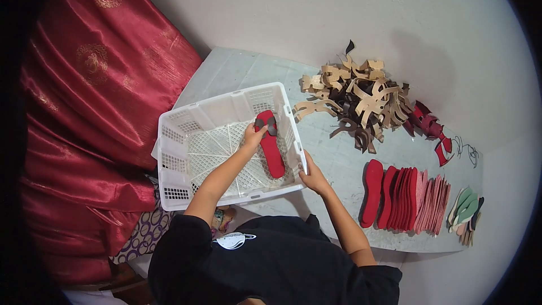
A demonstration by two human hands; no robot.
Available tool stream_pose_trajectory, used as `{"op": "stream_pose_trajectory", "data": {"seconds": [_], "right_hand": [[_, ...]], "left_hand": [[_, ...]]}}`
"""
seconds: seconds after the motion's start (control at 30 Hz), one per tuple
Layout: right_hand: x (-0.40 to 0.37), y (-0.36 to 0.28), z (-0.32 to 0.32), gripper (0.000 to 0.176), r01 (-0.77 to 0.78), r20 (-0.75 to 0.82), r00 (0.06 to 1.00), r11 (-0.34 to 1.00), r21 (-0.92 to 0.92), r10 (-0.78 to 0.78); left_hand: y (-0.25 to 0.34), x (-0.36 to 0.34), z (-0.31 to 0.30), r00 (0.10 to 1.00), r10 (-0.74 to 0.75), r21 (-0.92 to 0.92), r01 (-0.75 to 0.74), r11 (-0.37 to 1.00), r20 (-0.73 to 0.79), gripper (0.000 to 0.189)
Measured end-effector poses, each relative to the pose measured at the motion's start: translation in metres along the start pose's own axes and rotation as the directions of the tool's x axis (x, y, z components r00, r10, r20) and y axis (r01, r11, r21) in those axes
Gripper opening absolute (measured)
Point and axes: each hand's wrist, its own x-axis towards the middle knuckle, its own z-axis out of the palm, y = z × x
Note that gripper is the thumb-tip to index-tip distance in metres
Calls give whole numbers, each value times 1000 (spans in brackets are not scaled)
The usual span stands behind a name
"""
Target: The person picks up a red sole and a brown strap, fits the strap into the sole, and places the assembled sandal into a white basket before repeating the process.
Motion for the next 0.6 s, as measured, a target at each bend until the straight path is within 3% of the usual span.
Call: {"op": "stream_pose_trajectory", "data": {"seconds": [0.2, 0.27, 0.4, 0.5, 0.57, 0.6], "right_hand": [[4, -16, 1, 74, -12, 16, 1000, 1000, -26, 12], [4, -20, 0, 73, -11, 39, 999, 1000, -17, 12], [5, -37, 6, 73, -22, -15, 1000, 996, -82, 21], [4, -36, 11, 71, -69, -86, 995, 990, -119, 59], [5, -38, 14, 69, -78, -113, 991, 989, -122, 64], [5, -40, 16, 64, 58, -180, 971, 889, -454, -155]], "left_hand": [[-15, 28, -21, 996, -3, 35, 6, 999, -93, 41], [-7, 24, -22, 998, -55, -172, 54, 984, -1, 40], [-7, 27, -12, 996, -81, -176, 84, 981, 24, 39], [-26, 38, -5, 1000, 2, -127, -5, 992, -20, 36], [-36, 42, -3, 998, 1, -15, -2, 1000, -63, 35], [-42, 44, -2, 998, -6, -18, 5, 1000, -66, 35]]}}
